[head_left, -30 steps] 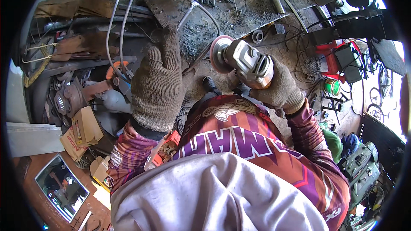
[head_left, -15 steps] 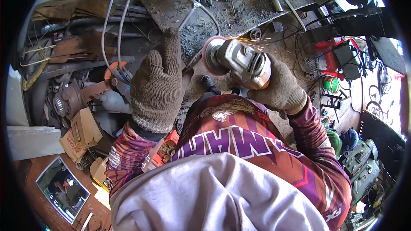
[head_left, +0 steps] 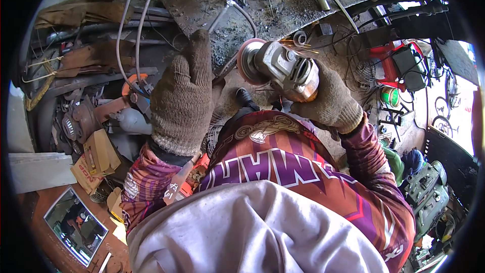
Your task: The person uses a welding tool to join pieces of a metal wire frame, then switches to a handheld grinder to smooth the joints.
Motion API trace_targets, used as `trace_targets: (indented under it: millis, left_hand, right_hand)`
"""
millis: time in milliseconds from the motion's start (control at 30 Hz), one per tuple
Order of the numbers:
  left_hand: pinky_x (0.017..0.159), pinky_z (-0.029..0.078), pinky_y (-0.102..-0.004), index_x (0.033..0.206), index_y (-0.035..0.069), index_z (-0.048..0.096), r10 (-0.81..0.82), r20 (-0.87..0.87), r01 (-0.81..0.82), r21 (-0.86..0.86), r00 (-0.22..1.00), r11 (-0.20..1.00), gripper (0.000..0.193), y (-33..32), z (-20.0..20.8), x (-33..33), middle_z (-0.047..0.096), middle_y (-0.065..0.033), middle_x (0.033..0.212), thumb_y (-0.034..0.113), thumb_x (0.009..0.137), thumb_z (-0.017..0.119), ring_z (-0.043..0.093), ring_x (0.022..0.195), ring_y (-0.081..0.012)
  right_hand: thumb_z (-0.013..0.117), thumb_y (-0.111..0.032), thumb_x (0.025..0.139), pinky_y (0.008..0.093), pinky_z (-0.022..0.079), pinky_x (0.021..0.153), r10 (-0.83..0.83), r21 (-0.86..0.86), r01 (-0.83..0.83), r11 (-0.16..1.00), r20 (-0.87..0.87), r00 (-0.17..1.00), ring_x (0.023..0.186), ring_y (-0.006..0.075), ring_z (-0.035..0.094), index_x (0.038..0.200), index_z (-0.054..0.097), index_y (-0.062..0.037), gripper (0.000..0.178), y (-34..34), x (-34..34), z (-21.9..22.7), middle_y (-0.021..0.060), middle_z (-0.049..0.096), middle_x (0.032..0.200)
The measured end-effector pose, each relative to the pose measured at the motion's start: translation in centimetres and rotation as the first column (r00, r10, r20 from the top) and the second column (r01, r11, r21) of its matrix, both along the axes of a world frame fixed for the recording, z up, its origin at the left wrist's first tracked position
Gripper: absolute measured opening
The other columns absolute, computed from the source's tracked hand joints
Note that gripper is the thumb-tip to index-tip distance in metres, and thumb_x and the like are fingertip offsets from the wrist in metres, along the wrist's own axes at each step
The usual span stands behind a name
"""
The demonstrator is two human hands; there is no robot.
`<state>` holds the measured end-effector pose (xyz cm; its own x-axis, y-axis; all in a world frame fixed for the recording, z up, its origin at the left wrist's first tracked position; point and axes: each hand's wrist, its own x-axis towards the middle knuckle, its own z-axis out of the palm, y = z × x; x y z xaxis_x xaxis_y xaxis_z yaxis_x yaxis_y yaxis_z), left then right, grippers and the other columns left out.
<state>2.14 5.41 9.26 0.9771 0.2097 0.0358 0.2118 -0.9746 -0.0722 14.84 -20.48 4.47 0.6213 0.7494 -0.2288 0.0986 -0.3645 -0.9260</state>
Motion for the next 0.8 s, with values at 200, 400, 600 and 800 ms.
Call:
trace_targets:
  millis: [200, 400, 600, 800]
  left_hand:
    - [0.091, 0.056, -0.0478, 0.164, 0.009, 0.026, 0.021, 0.000, -0.021, -0.101, 1.000, 0.995, 0.112, 1.0, 0.3, 0.1, 0.058, -0.0252, 0.129, 0.039, 0.075, 0.089, 0.065, 0.110, -0.0442]
    - [0.095, 0.055, -0.0479, 0.162, 0.003, 0.026, 0.072, 0.001, -0.071, -0.164, 0.997, 0.984, 0.116, 2.3, -0.3, -0.3, 0.056, -0.0288, 0.133, 0.039, 0.073, 0.091, 0.066, 0.110, -0.0425]
    - [0.095, 0.053, -0.0462, 0.161, 0.002, 0.027, 0.141, 0.060, -0.120, -0.273, 0.988, 0.955, 0.115, 2.4, -0.9, -0.4, 0.056, -0.0242, 0.126, 0.031, 0.071, 0.094, 0.067, 0.109, -0.0312]
    - [0.097, 0.052, -0.0452, 0.160, 0.002, 0.030, 0.186, 0.118, -0.137, -0.335, 0.975, 0.932, 0.112, 3.7, -1.1, -1.1, 0.055, -0.0250, 0.129, 0.024, 0.069, 0.091, 0.065, 0.111, -0.0326]
  right_hand:
    - [0.087, -0.017, 0.069, 0.0390, 0.051, 0.106, -0.006, 0.049, 0.009, 0.999, -0.068, 0.998, 0.120, 0.0251, 0.066, 0.140, 0.055, -0.0019, 0.080, -0.1, -0.3, -0.7, 0.0143, 0.068, 0.129]
    - [0.085, -0.013, 0.068, 0.0385, 0.052, 0.103, 0.010, 0.141, 0.012, 0.990, -0.159, 0.987, 0.115, 0.0226, 0.067, 0.133, 0.061, -0.0020, 0.071, 0.6, -0.1, -0.7, 0.0118, 0.071, 0.123]
    - [0.092, -0.025, 0.065, 0.0402, 0.055, 0.098, -0.008, 0.173, 0.014, 0.985, -0.039, 0.999, 0.110, 0.0292, 0.071, 0.129, 0.062, -0.0027, 0.074, 0.8, -0.6, -3.2, 0.0157, 0.073, 0.117]
    - [0.092, -0.029, 0.064, 0.0426, 0.055, 0.098, 0.043, 0.056, -0.044, 0.997, 0.014, 0.999, 0.112, 0.0350, 0.071, 0.134, 0.059, -0.0025, 0.081, 0.3, -0.8, -2.7, 0.0191, 0.072, 0.120]
